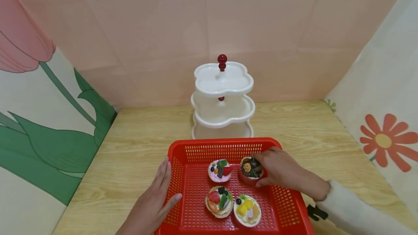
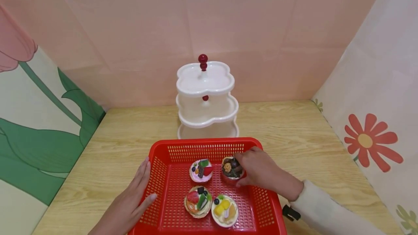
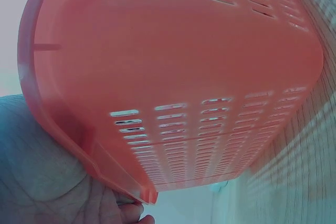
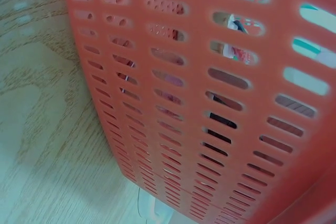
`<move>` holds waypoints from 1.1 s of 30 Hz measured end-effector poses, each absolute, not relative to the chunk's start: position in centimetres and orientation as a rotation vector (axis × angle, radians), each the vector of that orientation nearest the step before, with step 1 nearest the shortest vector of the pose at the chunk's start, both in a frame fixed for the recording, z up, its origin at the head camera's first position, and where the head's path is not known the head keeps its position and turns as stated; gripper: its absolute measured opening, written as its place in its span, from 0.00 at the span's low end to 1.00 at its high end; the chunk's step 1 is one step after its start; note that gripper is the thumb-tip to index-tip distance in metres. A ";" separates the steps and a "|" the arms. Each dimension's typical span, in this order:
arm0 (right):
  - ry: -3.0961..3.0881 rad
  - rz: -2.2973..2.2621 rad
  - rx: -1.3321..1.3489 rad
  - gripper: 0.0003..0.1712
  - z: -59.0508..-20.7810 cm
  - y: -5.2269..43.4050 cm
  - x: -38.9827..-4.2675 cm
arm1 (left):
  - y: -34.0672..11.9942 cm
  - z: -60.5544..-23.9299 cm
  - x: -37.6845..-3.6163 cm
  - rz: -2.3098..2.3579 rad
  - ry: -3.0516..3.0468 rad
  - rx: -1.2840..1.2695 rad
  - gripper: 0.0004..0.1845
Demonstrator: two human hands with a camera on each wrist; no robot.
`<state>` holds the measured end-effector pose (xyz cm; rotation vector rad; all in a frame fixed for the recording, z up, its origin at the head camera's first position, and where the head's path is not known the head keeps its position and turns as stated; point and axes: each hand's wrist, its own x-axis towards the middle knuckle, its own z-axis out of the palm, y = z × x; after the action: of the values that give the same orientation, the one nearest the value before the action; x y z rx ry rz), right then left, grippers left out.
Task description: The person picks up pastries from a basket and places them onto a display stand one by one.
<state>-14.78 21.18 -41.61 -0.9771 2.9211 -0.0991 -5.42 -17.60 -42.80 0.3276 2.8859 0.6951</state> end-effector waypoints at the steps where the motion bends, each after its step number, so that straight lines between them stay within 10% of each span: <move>1: 2.923 -0.100 -0.975 0.49 -41.6 21.2 -14.8 | -17.6 -42.8 -5.4 0.696 2.885 0.326 0.49; 33: 2.863 -0.713 -0.785 0.45 -41.4 21.8 -14.8 | -17.5 -43.2 -5.5 0.803 2.846 0.313 0.39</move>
<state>-14.83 21.80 -41.35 -0.7855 2.8633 -0.7128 -5.49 -17.46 -43.20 0.3133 2.8460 0.8033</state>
